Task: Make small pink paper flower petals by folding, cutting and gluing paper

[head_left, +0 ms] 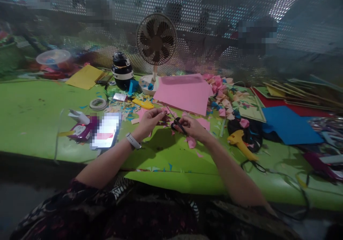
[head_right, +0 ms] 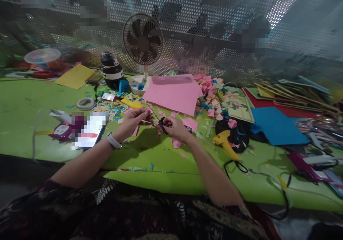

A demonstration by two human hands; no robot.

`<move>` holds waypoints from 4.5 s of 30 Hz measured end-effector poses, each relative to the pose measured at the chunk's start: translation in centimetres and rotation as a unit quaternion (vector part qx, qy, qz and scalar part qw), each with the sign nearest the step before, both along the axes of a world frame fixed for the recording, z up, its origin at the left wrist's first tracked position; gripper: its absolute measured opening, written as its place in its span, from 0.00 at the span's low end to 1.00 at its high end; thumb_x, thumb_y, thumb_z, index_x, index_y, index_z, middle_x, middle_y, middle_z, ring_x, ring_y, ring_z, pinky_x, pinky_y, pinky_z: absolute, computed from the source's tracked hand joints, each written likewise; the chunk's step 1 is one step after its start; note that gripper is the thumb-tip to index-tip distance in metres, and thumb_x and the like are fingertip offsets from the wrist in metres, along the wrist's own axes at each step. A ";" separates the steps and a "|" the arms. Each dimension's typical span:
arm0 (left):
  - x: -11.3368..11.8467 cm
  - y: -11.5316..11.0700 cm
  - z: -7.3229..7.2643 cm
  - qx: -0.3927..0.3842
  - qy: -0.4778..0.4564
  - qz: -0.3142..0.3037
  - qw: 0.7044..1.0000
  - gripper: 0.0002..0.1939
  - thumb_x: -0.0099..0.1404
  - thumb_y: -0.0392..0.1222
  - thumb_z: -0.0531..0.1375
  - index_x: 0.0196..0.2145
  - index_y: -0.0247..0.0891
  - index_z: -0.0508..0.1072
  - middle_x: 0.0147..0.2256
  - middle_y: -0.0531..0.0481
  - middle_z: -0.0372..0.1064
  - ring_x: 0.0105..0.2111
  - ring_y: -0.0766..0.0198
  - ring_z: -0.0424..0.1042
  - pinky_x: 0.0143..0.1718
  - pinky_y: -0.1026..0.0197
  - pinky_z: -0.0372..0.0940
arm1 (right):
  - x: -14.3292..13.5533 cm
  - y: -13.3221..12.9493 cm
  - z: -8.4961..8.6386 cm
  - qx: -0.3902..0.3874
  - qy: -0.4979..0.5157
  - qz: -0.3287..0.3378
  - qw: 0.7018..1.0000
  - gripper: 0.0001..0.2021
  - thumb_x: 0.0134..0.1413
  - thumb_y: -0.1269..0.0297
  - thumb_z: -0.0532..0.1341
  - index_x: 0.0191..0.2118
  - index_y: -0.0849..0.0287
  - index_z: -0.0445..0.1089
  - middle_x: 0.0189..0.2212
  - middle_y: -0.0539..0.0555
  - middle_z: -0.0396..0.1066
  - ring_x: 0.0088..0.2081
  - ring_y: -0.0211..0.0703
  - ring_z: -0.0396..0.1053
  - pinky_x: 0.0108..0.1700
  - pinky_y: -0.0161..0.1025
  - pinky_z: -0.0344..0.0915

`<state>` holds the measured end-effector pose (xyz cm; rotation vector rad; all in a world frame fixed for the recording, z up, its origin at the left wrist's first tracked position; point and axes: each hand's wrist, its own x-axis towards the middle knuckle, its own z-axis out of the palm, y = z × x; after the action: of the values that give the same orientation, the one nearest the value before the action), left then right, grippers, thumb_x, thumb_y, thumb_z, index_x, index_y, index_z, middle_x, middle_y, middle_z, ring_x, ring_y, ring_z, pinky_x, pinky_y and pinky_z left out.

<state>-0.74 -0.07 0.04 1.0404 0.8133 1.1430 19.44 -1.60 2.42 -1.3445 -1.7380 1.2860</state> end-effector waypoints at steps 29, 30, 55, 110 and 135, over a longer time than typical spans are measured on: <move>0.0 0.1 -0.2 0.008 -0.008 0.020 1.000 0.18 0.55 0.52 0.71 0.35 0.34 0.75 0.34 0.46 0.78 0.33 0.63 0.78 0.32 0.62 0.72 | 1.1 0.3 -0.4 0.001 -0.037 -0.003 0.999 0.25 0.35 0.42 0.72 0.28 0.57 0.65 0.23 0.49 0.66 0.25 0.38 0.63 0.28 0.37 0.57; 0.1 0.1 -0.2 0.009 -0.009 0.022 1.000 0.18 0.55 0.52 0.71 0.34 0.34 0.76 0.33 0.46 0.77 0.33 0.63 0.78 0.32 0.63 0.72 | 1.1 0.2 -0.4 0.004 -0.036 -0.004 0.999 0.25 0.35 0.42 0.72 0.28 0.57 0.65 0.23 0.49 0.66 0.25 0.38 0.63 0.28 0.37 0.57; -0.3 0.5 0.0 -0.009 -0.014 0.045 0.999 0.13 0.58 0.46 0.70 0.33 0.34 0.75 0.31 0.48 0.76 0.31 0.63 0.77 0.32 0.61 0.73 | 1.5 -0.2 1.0 -0.018 -0.060 -0.004 0.998 0.26 0.35 0.41 0.73 0.27 0.57 0.65 0.22 0.48 0.67 0.24 0.37 0.63 0.26 0.36 0.57; 0.1 -0.2 0.5 -0.046 -0.070 0.059 0.995 0.16 0.53 0.47 0.72 0.33 0.36 0.73 0.33 0.49 0.78 0.28 0.66 0.78 0.26 0.68 0.69 | 3.0 0.6 1.5 0.023 -0.021 -0.091 0.995 0.29 0.32 0.37 0.72 0.29 0.57 0.66 0.22 0.48 0.68 0.21 0.35 0.60 0.23 0.35 0.53; 0.2 0.9 -0.2 -0.107 -0.150 -0.020 0.983 0.12 0.58 0.24 0.60 0.38 0.31 0.77 0.41 0.42 0.79 0.44 0.61 0.79 0.54 0.58 0.70 | 0.6 11.1 0.7 0.120 -0.590 0.034 0.798 0.14 0.53 0.58 0.67 0.44 0.57 0.79 0.44 0.58 0.79 0.42 0.47 0.74 0.35 0.35 0.60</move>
<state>-0.57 0.82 -0.17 0.6836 0.6548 1.1181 20.03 9.54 3.12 -2.1262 -2.5955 0.0651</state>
